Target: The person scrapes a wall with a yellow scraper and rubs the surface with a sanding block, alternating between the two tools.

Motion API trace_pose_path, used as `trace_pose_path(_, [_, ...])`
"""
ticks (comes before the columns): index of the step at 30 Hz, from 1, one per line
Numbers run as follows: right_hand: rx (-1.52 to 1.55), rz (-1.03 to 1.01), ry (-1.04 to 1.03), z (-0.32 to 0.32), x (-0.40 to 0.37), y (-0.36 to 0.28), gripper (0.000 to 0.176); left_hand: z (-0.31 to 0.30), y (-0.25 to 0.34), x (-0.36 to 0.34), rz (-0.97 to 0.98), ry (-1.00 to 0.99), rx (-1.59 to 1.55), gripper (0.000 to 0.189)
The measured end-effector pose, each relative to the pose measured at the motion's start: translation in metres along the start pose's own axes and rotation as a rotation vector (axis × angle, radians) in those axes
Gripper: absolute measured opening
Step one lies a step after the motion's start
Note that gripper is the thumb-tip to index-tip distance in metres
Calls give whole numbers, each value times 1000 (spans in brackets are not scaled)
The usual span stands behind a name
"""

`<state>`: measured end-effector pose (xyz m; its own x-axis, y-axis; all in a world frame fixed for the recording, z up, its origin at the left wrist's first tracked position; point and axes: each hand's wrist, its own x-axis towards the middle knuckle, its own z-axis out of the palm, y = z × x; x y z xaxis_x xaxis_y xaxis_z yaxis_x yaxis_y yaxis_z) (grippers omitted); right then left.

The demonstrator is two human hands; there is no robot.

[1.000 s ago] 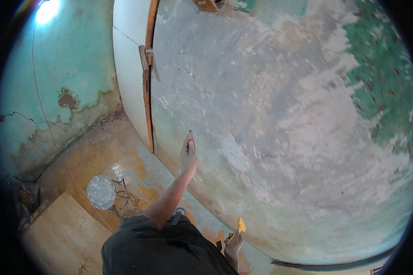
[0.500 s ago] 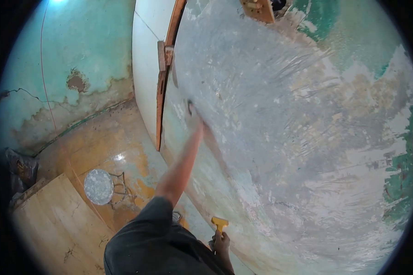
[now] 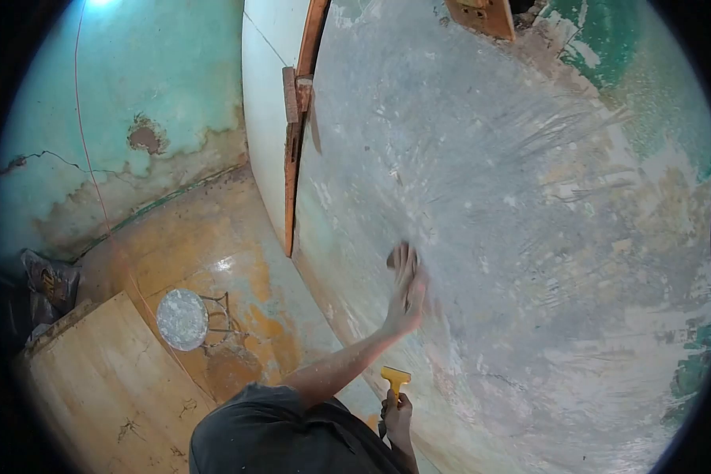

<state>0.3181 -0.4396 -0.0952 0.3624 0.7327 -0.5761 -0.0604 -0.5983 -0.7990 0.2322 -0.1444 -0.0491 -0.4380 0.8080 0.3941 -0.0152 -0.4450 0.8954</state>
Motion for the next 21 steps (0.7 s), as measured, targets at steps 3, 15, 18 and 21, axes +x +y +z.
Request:
trace_pose_path(3, [-241, -230, -44, -3, 13, 27, 28, -30, -48, 49, -270, 120, -270, 56])
trace_pose_path(15, [-350, -106, -89, 23, -18, -29, 31, -71, -35, 90, -602, 61, -639, 60])
trace_pose_path(18, [-357, -119, -28, 13, 7, 2, 30, -54, -26, 90, -221, 58, -54, 59])
trace_pose_path(21, [-388, -124, -72, 26, 22, -6, 31, -41, -20, 43, 44, -32, 55, 61])
